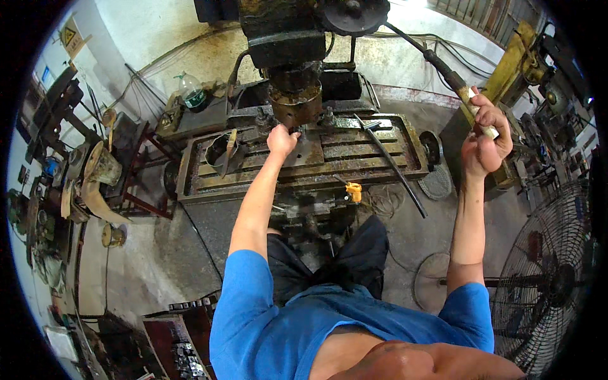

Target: The person clears metal chips from the work surface of a milling machine using a brush and a pneumatic air nozzle, then picks up small metal components and places them into a storage bin.

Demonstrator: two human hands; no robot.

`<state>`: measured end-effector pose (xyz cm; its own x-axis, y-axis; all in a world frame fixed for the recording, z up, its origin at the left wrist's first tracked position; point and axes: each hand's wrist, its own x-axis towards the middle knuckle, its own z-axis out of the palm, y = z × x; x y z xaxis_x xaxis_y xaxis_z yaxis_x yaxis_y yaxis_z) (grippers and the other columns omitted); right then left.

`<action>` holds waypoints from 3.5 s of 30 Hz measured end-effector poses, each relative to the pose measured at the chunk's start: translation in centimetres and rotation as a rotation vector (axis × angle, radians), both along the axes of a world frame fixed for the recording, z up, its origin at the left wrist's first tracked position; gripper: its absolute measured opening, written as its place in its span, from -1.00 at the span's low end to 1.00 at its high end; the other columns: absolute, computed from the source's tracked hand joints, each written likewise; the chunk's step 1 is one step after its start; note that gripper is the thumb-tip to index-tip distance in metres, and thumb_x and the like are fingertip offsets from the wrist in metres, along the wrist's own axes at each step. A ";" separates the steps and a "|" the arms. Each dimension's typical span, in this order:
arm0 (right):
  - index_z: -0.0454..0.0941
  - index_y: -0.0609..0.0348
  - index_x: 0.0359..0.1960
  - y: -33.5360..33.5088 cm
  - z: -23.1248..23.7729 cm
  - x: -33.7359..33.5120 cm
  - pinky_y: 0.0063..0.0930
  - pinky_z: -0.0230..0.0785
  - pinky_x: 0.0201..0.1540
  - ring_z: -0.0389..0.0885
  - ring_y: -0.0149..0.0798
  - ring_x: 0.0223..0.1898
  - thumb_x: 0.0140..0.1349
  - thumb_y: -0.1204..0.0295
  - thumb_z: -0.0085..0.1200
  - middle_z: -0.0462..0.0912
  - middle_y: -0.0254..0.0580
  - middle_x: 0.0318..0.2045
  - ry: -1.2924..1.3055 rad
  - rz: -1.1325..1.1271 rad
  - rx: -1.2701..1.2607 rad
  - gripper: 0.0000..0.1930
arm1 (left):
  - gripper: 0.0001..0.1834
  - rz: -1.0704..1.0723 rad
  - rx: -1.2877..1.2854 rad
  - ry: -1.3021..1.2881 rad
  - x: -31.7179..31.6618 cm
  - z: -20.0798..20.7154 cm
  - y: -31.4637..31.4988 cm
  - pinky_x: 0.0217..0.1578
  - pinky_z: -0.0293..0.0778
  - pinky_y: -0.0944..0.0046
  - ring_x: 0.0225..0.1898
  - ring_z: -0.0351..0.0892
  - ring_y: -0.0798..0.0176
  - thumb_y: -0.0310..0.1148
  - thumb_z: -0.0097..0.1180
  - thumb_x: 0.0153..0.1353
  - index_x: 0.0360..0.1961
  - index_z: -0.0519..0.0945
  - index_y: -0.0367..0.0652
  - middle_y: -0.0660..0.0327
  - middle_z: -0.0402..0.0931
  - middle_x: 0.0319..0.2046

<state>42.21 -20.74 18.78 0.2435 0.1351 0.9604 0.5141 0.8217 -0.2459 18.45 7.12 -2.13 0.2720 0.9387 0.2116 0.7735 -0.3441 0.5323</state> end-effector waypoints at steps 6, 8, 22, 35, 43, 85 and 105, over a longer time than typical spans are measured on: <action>0.39 0.34 -0.52 0.3 0.1 -0.1 0.08 0.02 0.12 0.42 -0.01 -0.19 -0.21 0.35 -0.04 0.41 -0.11 -0.50 -0.019 0.042 -0.017 -0.73 | -0.64 -0.059 0.172 -0.013 -3.9 -0.3 -0.2 -0.32 0.45 0.10 -0.31 0.55 0.02 -0.15 0.18 -0.06 -0.26 0.55 -0.12 0.01 0.55 -0.40; 0.38 0.35 -0.53 -0.3 0.0 -0.1 0.12 0.01 0.13 0.42 -0.01 -0.19 -0.25 0.41 -0.09 0.40 -0.09 -0.50 0.014 0.043 -0.008 -0.76 | -0.59 -0.063 0.321 -0.004 -6.9 2.0 -2.5 -0.36 0.45 0.10 -0.34 0.55 0.02 -0.13 0.14 -0.03 -0.14 0.50 -0.05 0.03 0.54 -0.37; 0.37 0.38 -0.52 0.1 1.4 -0.2 0.03 0.06 0.08 0.41 -0.01 -0.20 -0.28 0.47 -0.17 0.40 -0.09 -0.48 0.066 0.070 0.016 -0.76 | -0.75 0.170 0.123 -0.482 -17.3 0.4 -3.1 -0.32 0.44 0.19 -0.35 0.59 0.07 -0.32 -0.01 0.13 -0.30 0.58 -0.29 -0.01 0.57 -0.43; 0.34 0.33 -0.61 0.1 -0.1 -0.7 0.09 0.02 0.12 0.42 -0.04 -0.24 -0.36 0.53 -0.25 0.37 -0.10 -0.54 0.079 0.060 0.041 -0.80 | -0.79 0.055 0.121 -0.412 -4.0 0.0 -2.1 -0.31 0.43 0.12 -0.33 0.54 -0.06 -0.32 0.01 0.07 -0.34 0.61 -0.17 -0.02 0.54 -0.46; 0.33 0.32 -0.61 -0.1 -1.5 -1.2 0.08 -0.05 0.16 0.40 -0.04 -0.22 -0.35 0.51 -0.21 0.36 -0.14 -0.55 0.116 0.073 0.001 -0.82 | -0.80 -0.021 0.077 -0.421 -4.5 -1.3 -1.8 -0.31 0.43 0.17 -0.34 0.56 0.00 -0.37 0.02 0.04 -0.32 0.60 -0.18 0.01 0.55 -0.47; 0.40 0.35 -0.61 -0.3 -1.0 -0.4 0.01 0.07 0.11 0.49 0.02 -0.19 -0.07 0.28 0.00 0.46 -0.14 -0.55 0.000 0.004 0.002 -0.71 | -0.74 -0.238 -0.017 -0.539 -7.4 -3.5 -4.4 -0.72 0.25 0.40 -0.77 0.31 0.46 -0.37 -0.02 0.18 -0.17 0.51 -0.30 0.27 0.41 -0.68; 0.24 0.29 -0.69 0.6 6.2 1.2 -0.05 0.14 0.02 0.41 -0.01 -0.28 -0.20 0.37 -0.06 0.37 -0.11 -0.60 -0.116 -0.070 0.060 -0.78 | -0.71 -0.255 -0.033 -0.581 -4.9 -2.0 -4.4 -0.72 0.26 0.36 -0.78 0.33 0.42 -0.36 -0.01 0.16 -0.18 0.51 -0.35 0.24 0.41 -0.68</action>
<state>43.40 -20.11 25.02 0.1372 0.0633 0.9885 0.5926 0.7944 -0.1331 13.57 2.71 -4.10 0.3374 0.8682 0.3638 0.2516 -0.4556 0.8539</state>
